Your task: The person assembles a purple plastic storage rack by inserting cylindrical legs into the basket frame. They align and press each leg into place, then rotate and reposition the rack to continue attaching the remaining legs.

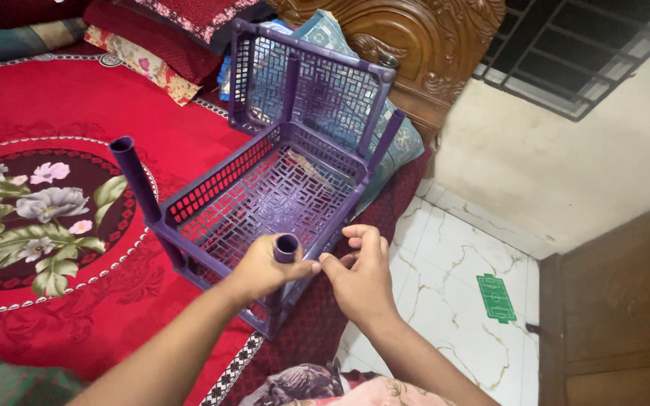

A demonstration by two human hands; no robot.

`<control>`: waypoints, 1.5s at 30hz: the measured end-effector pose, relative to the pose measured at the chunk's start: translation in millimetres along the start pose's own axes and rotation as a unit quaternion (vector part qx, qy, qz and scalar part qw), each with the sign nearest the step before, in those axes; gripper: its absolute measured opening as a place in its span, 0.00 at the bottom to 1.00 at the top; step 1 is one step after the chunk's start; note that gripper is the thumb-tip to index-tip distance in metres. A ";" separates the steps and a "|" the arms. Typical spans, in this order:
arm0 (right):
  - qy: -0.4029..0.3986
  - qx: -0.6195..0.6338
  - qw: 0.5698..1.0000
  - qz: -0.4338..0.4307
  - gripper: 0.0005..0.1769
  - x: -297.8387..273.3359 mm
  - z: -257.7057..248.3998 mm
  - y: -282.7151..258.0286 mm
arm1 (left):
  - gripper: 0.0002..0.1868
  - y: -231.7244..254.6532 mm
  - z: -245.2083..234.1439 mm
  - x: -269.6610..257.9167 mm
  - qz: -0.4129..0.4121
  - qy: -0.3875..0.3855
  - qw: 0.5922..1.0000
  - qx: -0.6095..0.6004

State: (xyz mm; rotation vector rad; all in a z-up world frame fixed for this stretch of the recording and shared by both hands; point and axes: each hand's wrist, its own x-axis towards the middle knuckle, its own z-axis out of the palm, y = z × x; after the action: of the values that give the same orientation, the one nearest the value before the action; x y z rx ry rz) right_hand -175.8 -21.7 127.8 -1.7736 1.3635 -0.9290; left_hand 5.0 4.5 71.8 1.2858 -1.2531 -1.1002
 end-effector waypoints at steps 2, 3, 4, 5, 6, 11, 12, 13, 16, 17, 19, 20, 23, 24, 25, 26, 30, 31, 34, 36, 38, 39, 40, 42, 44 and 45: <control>-0.003 0.010 1.000 0.000 0.31 -1.8 1.8 0.0 | 0.18 7.0 11.1 -10.0 0.035 0.127 0.990 0.040; -0.001 0.012 1.000 -0.001 0.31 -2.1 2.3 0.0 | 0.18 10.3 17.1 -14.7 0.052 0.189 0.979 0.061; 0.001 0.014 1.000 -0.002 0.30 -2.0 2.7 0.1 | 0.18 12.7 23.7 -19.6 0.029 0.238 0.969 0.062; 0.003 0.017 1.000 -0.003 0.29 -2.9 3.8 0.6 | 0.18 13.5 30.1 -25.7 0.006 0.287 0.956 0.065; 0.002 0.014 1.000 0.003 0.29 -3.3 4.7 1.0 | 0.18 13.6 35.6 -30.1 -0.017 0.334 0.940 0.067; -0.004 0.011 1.000 0.012 0.29 -4.7 5.8 1.3 | 0.11 7.9 49.9 -23.1 0.076 0.329 0.936 -0.100; -0.005 0.006 1.000 0.009 0.29 -5.3 6.8 1.3 | 0.11 5.8 49.8 -21.3 0.080 0.325 0.937 -0.105; -0.005 0.002 1.000 0.006 0.29 -5.7 7.3 1.2 | 0.11 4.1 49.6 -20.4 0.073 0.323 0.938 -0.103; -0.005 -0.002 1.000 -0.008 0.28 -7.1 7.0 1.7 | 0.16 1.4 50.3 -16.3 0.049 0.335 0.937 -0.081; -0.005 -0.003 1.000 -0.014 0.28 -7.5 6.1 2.2 | 0.18 0.9 52.0 -14.2 0.036 0.351 0.933 -0.066; -0.009 -0.014 1.000 0.000 0.28 -8.8 4.2 3.2 | 0.22 -0.6 53.3 -9.8 0.025 0.366 0.929 -0.050; -0.012 -0.019 1.000 0.007 0.28 -9.2 2.9 3.8 | 0.22 -1.7 52.1 -7.8 0.026 0.367 0.929 -0.050; -0.014 -0.022 0.999 0.020 0.28 -8.8 0.9 5.0 | 0.22 -6.9 44.6 -2.6 0.038 0.361 0.930 -0.058; -0.015 -0.022 0.999 0.020 0.28 -8.6 0.8 5.6 | 0.22 -9.3 42.2 -1.2 0.044 0.359 0.930 -0.062; -0.016 -0.022 0.999 0.020 0.28 -8.4 0.8 6.3 | 0.21 -12.1 40.9 -0.6 0.051 0.348 0.933 -0.079; -0.018 -0.022 0.999 0.019 0.28 -8.2 1.0 7.2 | 0.20 -15.0 39.9 -0.4 0.058 0.338 0.935 -0.097; -0.019 -0.021 1.000 0.005 0.28 -6.7 3.0 10.8 | 0.17 -24.8 32.9 -0.8 0.072 0.294 0.941 -0.151; -0.021 -0.023 0.999 0.007 0.28 -6.1 3.2 11.5 | 0.16 -26.4 29.8 -1.0 0.062 0.278 0.949 -0.134; -0.029 -0.022 0.999 0.011 0.29 -5.4 3.9 13.0 | 0.16 -29.4 15.8 0.2 0.029 0.200 0.974 -0.106; -0.032 -0.019 0.999 0.010 0.29 -4.4 5.9 13.1 | 0.19 -29.6 5.3 4.3 0.003 0.109 0.987 -0.118; -0.033 -0.020 0.999 0.004 0.29 -3.9 7.1 13.5 | 0.19 -30.2 -0.4 7.3 0.003 0.079 0.989 -0.122; -0.034 -0.016 0.999 0.002 0.29 -3.0 7.7 13.6 | 0.20 -30.6 -1.6 7.4 0.003 0.063 0.990 -0.124; -0.035 -0.013 0.999 0.000 0.29 -2.1 8.3 13.8 | 0.19 -30.9 -1.0 6.8 0.013 0.071 0.989 -0.126; -0.033 -0.003 0.999 -0.009 0.29 -0.7 10.2 14.1 | 0.18 -30.4 3.2 2.6 0.031 0.080 0.988 -0.125; -0.029 0.009 0.999 -0.023 0.29 0.3 11.6 13.5 | 0.15 -26.7 11.1 -1.6 0.045 0.121 0.984 -0.121; -0.029 0.009 0.999 -0.023 0.29 0.3 11.0 12.9 | 0.14 -23.5 15.8 -4.0 0.051 0.142 0.981 -0.120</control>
State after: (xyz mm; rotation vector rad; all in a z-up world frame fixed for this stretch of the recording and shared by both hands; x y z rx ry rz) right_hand -172.2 -23.4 111.3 -1.8121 1.2790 -0.9057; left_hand -8.6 7.1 46.8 1.1356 -0.9319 -0.9247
